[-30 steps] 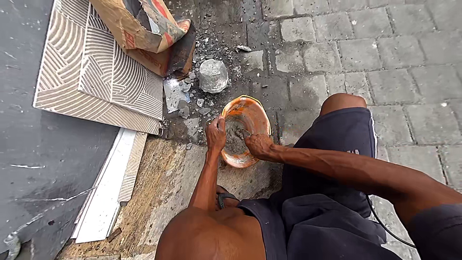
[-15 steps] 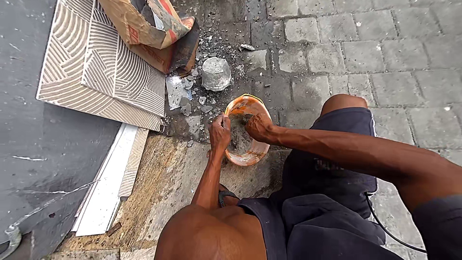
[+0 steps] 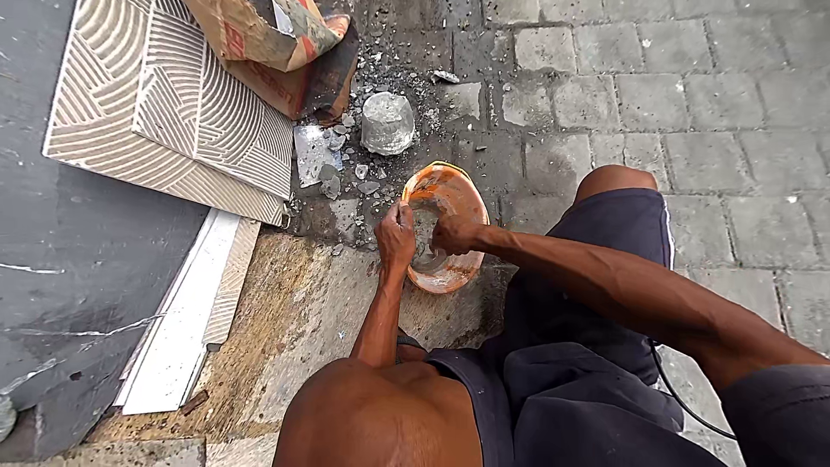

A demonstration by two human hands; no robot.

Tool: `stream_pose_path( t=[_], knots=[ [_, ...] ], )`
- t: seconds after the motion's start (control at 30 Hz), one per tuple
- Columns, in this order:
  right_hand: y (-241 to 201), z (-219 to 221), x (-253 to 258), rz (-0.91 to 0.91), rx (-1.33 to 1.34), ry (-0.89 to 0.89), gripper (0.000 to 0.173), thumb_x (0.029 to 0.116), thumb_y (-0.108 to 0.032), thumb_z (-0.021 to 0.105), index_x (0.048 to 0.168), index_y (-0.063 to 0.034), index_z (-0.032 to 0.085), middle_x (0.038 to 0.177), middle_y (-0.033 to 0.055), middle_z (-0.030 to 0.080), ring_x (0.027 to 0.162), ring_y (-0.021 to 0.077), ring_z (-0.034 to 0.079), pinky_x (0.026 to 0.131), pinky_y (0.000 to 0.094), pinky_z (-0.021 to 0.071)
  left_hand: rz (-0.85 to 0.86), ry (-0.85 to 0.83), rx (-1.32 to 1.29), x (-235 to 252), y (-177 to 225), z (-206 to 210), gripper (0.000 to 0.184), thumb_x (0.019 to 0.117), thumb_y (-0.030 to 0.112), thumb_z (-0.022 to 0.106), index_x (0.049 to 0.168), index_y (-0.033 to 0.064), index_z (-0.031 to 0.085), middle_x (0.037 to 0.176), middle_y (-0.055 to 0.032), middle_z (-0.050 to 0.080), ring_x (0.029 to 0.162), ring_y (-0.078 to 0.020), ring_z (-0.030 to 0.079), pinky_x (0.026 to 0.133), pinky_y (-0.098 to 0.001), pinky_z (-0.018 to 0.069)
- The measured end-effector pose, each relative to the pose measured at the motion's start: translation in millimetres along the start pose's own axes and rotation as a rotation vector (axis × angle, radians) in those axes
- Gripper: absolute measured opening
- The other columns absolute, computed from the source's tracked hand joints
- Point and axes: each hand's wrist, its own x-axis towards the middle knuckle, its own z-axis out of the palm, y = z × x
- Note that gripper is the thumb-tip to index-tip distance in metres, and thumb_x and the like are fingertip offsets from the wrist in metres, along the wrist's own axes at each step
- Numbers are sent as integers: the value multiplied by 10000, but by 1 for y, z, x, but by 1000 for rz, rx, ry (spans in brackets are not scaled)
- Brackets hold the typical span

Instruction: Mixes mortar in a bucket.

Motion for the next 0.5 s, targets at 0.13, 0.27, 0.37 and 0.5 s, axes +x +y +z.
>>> stream_pose_path(
  t=[0.13, 0.27, 0.37, 0.5],
  knots=[
    [-8, 1, -15, -35, -361, 157, 247, 1019, -179, 549, 1171, -30, 674, 1109, 259, 679, 1081, 463, 659, 866, 655, 520, 31, 57, 35, 1, -10, -13, 455, 1102, 303, 385, 1027, -6, 710, 789, -154, 665, 749, -275, 661, 728, -498, 515],
    [-33, 6, -44, -19, -530, 248, 227, 1035, -51, 473, 1159, 73, 617, 1118, 297, 641, 1030, 469, 662, 822, 588, 527, -53, -38, 120, -44, 103, -84, 393, 1113, 139, 357, 1128, -139, 635, 972, -286, 663, 910, -350, 665, 847, -469, 510],
    [-36, 15, -50, -45, -505, 243, 241, 1049, -94, 457, 1133, 46, 632, 1073, 279, 655, 990, 458, 671, 785, 581, 526, -366, -333, 220, -60, 224, -155, 322, 1092, 56, 416, 1258, -170, 573, 1198, -308, 638, 1132, -337, 624, 1008, -407, 447],
    [-15, 26, -21, -29, -469, 153, 225, 1040, -88, 487, 1145, 39, 640, 1101, 268, 669, 1064, 450, 665, 842, 594, 530, -93, -107, 193, -70, 170, -124, 333, 1095, 93, 420, 1174, -159, 621, 1075, -296, 664, 1021, -344, 663, 946, -419, 493]
  ],
)
